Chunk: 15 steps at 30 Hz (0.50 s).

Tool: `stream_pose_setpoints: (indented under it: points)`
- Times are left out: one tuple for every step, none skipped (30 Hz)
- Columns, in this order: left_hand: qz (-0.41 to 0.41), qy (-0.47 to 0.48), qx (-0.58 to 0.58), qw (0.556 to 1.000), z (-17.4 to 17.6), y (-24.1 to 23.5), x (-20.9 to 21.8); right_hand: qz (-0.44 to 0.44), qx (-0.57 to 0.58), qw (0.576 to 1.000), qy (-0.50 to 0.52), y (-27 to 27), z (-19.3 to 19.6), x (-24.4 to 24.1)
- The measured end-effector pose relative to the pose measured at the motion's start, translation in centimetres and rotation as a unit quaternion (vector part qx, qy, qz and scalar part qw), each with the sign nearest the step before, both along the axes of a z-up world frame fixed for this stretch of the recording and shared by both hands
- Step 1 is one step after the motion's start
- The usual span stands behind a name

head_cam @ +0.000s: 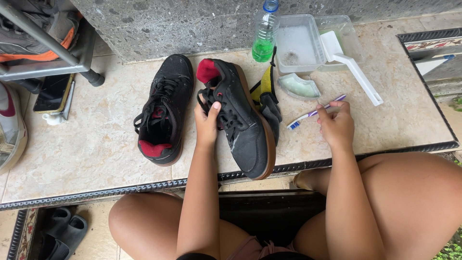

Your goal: The person scrubs a black sneaker with a toothbrush and wipes it with a cloth. They alternate between brushing the upper and wiping the surface, focusing on the same shoe throughout the clip.

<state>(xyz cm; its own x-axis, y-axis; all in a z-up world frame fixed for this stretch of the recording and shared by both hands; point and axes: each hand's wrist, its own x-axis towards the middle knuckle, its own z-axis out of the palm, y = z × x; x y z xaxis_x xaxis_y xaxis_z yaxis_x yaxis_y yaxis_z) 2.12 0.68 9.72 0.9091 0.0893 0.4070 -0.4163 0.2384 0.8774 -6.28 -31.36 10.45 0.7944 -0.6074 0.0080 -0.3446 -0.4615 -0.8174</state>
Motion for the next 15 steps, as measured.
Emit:
stream_pose_setpoints:
  points:
    - [-0.001,0.000,0.000,1.000,-0.4,0.0,0.2,-0.001,0.000,1.000,0.000,-0.2,-0.2,0.1]
    - [0.005,-0.005,0.001,1.000,-0.8,0.0,0.4,-0.002,0.005,1.000,0.013,-0.3,-0.3,0.2]
    - [0.013,-0.011,0.001,1.000,-1.2,0.0,0.6,-0.002,0.008,1.000,0.027,-0.5,-0.4,0.4]
    - [0.013,-0.012,0.000,1.000,-1.3,-0.1,0.9,-0.002,0.007,1.000,0.026,-0.1,-0.1,0.1]
    - [0.024,-0.011,-0.008,1.000,-1.6,0.0,0.9,0.010,-0.041,0.999,-0.008,0.6,0.1,-0.3]
    - [0.036,-0.010,-0.015,0.999,-1.8,0.2,0.9,0.023,-0.088,0.995,-0.041,1.2,0.2,-0.6]
    - [0.040,-0.011,-0.014,0.999,-1.8,0.1,0.7,0.027,-0.087,0.995,-0.043,3.1,1.1,-1.1]
    - [0.044,-0.004,-0.015,0.999,-1.8,-0.1,0.6,0.105,-0.049,0.987,-0.107,4.9,2.0,-1.7]
    - [0.046,0.003,-0.016,0.999,-1.7,-0.5,0.5,0.178,-0.012,0.969,-0.171,6.5,2.9,-2.3]
    - [0.047,0.002,-0.016,0.999,-1.7,-0.5,0.9,0.179,-0.011,0.968,-0.173,7.6,3.9,-2.0]
    - [0.054,0.010,-0.006,0.998,-1.9,-0.7,1.0,0.258,-0.004,0.955,-0.149,8.5,4.7,-2.2]
    - [0.061,0.018,0.004,0.998,-2.1,-0.8,1.1,0.334,0.004,0.934,-0.125,9.5,5.6,-2.3]
    - [0.060,0.016,0.005,0.998,-1.0,-0.9,0.8,0.333,0.005,0.934,-0.127,9.7,5.1,-2.2]
    - [0.075,0.027,0.058,0.995,0.1,-0.9,0.6,0.331,0.000,0.938,-0.103,10.0,4.8,-2.1]
    - [0.093,0.035,0.110,0.989,1.3,-0.8,0.4,0.332,-0.006,0.940,-0.080,10.3,4.5,-1.7]
